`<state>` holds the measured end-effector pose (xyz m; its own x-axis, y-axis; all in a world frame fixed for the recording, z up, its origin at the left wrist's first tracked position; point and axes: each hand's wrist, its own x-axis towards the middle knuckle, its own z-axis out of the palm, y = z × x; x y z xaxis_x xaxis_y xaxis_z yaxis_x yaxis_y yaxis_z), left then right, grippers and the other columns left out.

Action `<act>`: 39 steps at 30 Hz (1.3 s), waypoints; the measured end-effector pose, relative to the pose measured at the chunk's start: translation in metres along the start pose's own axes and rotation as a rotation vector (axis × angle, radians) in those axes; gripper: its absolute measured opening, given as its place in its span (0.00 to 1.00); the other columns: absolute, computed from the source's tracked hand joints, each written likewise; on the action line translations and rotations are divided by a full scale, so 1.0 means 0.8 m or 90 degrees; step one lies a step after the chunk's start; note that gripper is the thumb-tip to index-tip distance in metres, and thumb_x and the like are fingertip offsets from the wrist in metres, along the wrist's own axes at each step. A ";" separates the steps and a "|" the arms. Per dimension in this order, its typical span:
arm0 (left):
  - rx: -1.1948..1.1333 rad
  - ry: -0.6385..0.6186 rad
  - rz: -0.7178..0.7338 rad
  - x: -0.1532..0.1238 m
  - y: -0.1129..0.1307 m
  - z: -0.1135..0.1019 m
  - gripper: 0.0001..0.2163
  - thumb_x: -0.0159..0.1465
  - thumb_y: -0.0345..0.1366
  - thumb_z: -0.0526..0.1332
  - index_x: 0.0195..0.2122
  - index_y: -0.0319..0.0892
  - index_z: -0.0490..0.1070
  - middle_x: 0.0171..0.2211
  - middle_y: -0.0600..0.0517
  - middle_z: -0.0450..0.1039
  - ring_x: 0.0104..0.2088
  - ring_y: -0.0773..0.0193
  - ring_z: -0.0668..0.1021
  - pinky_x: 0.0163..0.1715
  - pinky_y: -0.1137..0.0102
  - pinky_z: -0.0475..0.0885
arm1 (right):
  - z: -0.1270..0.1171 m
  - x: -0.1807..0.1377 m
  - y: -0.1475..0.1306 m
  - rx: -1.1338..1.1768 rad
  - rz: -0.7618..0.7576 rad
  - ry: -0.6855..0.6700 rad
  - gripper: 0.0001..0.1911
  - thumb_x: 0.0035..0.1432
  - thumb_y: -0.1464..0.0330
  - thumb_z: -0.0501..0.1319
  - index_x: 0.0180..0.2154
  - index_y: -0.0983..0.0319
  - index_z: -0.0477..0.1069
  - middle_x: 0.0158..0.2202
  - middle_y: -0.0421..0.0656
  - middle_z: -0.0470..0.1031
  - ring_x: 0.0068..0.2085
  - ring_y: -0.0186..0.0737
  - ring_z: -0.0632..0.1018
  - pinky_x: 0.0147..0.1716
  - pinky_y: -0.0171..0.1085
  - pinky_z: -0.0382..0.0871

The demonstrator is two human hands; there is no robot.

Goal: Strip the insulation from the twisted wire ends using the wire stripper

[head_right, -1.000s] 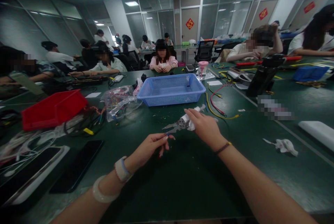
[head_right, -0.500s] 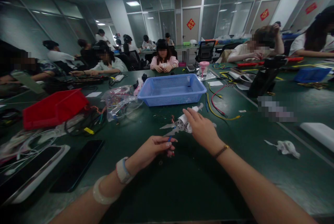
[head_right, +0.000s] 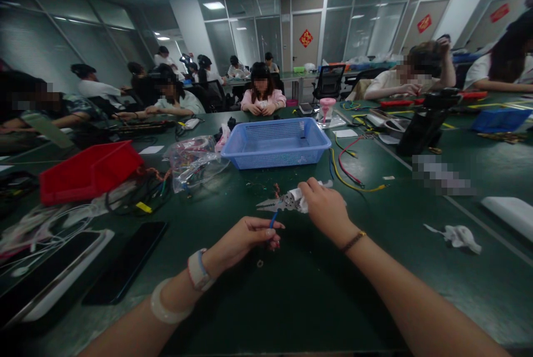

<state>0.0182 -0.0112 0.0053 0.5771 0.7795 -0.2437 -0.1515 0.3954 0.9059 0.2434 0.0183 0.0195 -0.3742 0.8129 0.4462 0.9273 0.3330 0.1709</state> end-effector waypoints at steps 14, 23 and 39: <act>0.121 0.012 0.032 -0.001 0.008 0.003 0.16 0.55 0.37 0.68 0.43 0.36 0.78 0.32 0.48 0.79 0.32 0.65 0.78 0.38 0.68 0.72 | -0.006 0.002 0.010 0.302 0.052 -0.177 0.11 0.58 0.71 0.55 0.39 0.55 0.75 0.38 0.41 0.76 0.35 0.36 0.77 0.31 0.33 0.62; 0.108 -0.002 0.038 -0.003 0.011 0.004 0.15 0.56 0.38 0.68 0.43 0.36 0.77 0.32 0.48 0.79 0.32 0.65 0.78 0.37 0.69 0.72 | 0.001 0.002 0.021 0.352 0.036 -0.202 0.12 0.57 0.70 0.55 0.39 0.56 0.76 0.38 0.42 0.79 0.37 0.38 0.78 0.35 0.34 0.66; 0.055 -0.022 0.043 0.000 0.006 -0.003 0.14 0.58 0.36 0.67 0.45 0.36 0.77 0.32 0.48 0.78 0.30 0.68 0.78 0.32 0.73 0.72 | 0.004 0.001 0.012 0.255 0.014 -0.061 0.22 0.56 0.75 0.56 0.53 0.57 0.65 0.53 0.44 0.70 0.42 0.39 0.77 0.36 0.35 0.68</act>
<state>0.0154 -0.0084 0.0086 0.5958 0.7848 -0.1704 -0.1216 0.2979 0.9468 0.2519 0.0235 0.0185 -0.3715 0.8562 0.3590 0.8651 0.4596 -0.2009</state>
